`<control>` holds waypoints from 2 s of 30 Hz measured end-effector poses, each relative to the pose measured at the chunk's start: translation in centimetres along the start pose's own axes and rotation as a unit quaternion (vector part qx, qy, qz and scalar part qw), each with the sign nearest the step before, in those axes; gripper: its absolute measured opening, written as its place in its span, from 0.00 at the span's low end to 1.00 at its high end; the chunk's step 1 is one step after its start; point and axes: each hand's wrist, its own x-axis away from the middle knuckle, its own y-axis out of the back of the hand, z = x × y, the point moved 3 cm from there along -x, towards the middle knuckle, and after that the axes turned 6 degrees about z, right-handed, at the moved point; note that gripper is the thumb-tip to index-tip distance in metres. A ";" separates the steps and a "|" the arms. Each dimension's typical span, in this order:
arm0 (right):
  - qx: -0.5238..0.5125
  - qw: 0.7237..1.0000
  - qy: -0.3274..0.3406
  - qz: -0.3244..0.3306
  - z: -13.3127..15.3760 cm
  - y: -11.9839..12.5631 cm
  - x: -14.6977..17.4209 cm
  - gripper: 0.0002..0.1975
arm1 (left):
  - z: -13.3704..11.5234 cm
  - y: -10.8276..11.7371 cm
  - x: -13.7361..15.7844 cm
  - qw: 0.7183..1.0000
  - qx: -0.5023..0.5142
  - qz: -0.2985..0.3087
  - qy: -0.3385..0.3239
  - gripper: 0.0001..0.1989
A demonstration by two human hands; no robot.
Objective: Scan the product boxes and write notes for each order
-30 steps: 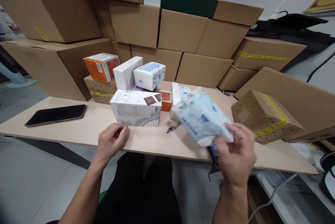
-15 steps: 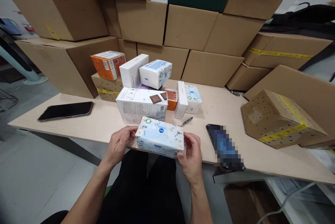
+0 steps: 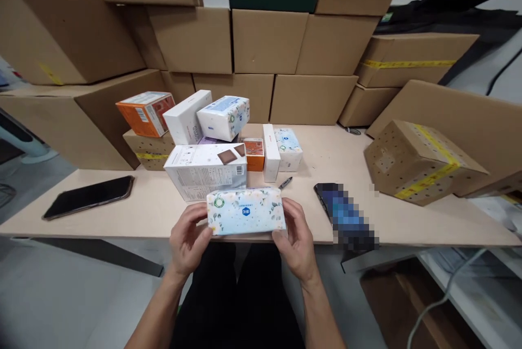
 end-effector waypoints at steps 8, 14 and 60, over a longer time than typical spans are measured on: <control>0.039 0.998 -0.029 -0.028 -0.4 -0.7 0.4 0.23 | 0.5 0.5 1.0 0.998 0.026 0.038 0.032 0.27; 0.075 0.996 -0.043 0.003 0.1 -0.8 0.3 0.21 | 1.0 0.8 1.0 0.987 0.049 -0.014 0.155 0.25; 0.366 0.903 -0.145 -0.169 2.5 6.4 -7.3 0.07 | -4.2 -2.1 -1.3 0.967 -0.240 -0.009 -0.081 0.28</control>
